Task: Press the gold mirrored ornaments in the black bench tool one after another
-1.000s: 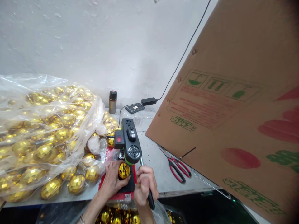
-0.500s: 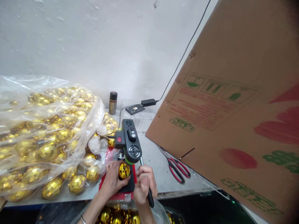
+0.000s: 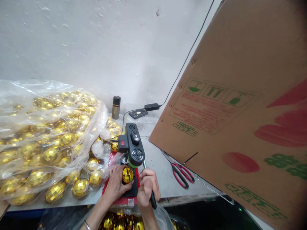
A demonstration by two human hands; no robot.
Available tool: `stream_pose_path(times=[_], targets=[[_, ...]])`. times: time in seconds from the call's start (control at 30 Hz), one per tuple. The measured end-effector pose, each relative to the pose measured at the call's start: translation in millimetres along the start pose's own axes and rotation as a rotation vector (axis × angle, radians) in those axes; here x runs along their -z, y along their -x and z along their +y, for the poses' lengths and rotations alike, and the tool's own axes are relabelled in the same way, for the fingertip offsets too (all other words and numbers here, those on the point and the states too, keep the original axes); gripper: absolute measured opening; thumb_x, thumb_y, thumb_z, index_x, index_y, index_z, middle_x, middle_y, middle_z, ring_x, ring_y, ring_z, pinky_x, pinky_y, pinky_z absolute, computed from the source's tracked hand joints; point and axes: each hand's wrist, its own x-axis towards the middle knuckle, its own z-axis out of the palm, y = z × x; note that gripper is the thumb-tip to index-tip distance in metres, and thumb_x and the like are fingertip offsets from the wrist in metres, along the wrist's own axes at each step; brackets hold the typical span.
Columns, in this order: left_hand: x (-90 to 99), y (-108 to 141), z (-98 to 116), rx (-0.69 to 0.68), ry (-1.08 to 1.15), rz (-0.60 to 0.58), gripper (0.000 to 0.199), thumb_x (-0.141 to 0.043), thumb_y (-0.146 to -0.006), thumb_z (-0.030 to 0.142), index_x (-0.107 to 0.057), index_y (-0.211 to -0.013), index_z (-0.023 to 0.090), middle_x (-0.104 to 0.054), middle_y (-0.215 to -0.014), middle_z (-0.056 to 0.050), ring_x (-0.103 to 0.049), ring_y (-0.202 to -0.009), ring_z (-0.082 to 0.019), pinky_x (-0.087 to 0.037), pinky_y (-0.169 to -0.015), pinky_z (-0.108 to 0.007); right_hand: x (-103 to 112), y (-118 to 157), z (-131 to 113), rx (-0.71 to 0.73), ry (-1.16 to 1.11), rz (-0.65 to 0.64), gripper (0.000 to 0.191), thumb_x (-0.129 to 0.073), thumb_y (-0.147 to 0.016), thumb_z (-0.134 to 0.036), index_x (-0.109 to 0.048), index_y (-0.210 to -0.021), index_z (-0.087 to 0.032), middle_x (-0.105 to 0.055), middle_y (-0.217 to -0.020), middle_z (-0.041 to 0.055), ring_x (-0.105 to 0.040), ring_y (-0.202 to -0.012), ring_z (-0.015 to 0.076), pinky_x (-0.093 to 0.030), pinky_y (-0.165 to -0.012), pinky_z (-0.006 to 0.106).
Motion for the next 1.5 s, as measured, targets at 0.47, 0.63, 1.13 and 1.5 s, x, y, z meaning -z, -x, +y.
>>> stream_pose_path(times=[0.47,0.63,1.13,1.5], targets=[[-7.3,-2,-7,-0.031,-0.017,0.023,0.047,-0.077,-0.079,0.032,-0.070,-0.124,0.019,-0.079,-0.117,-0.014,-0.070,-0.113,-0.037,-0.051,-0.098,-0.053,1,9,8,0.044,0.035,-0.044,0.039,-0.041,-0.111,-0.025,-0.054,-0.074,-0.023,-0.061,-0.079,-0.0017,-0.059,-0.070,0.0138,-0.047,-0.066,0.027],[-8.8,-2,-8,-0.031,-0.004,0.031,0.048,-0.078,-0.080,0.034,-0.071,-0.125,0.019,-0.078,-0.116,-0.013,-0.070,-0.111,-0.036,-0.051,-0.099,-0.053,3,11,8,0.052,0.049,-0.038,0.044,-0.040,-0.113,-0.032,-0.054,-0.073,-0.022,-0.062,-0.077,-0.0010,-0.061,-0.070,0.0142,-0.048,-0.066,0.028],[13.3,103,-31,-0.157,-0.079,-0.052,0.082,-0.087,-0.081,0.048,-0.056,-0.153,0.021,-0.069,-0.145,-0.021,-0.065,-0.134,-0.043,-0.054,-0.112,-0.060,1,-51,-48,-0.222,0.086,-0.091,0.034,-0.051,-0.109,-0.044,-0.065,-0.086,-0.021,-0.068,-0.086,0.0027,-0.060,-0.068,0.0135,-0.052,-0.064,0.028],[35.9,277,-135,0.197,-0.397,-0.187,0.053,-0.069,-0.094,0.042,-0.069,-0.146,0.030,-0.065,-0.156,-0.012,-0.059,-0.146,-0.042,-0.055,-0.115,-0.059,117,121,-15,-0.108,0.245,-0.928,0.043,-0.073,-0.097,-0.030,-0.067,-0.139,-0.030,-0.079,-0.121,0.0085,-0.075,-0.108,0.0250,-0.065,-0.090,0.037]])
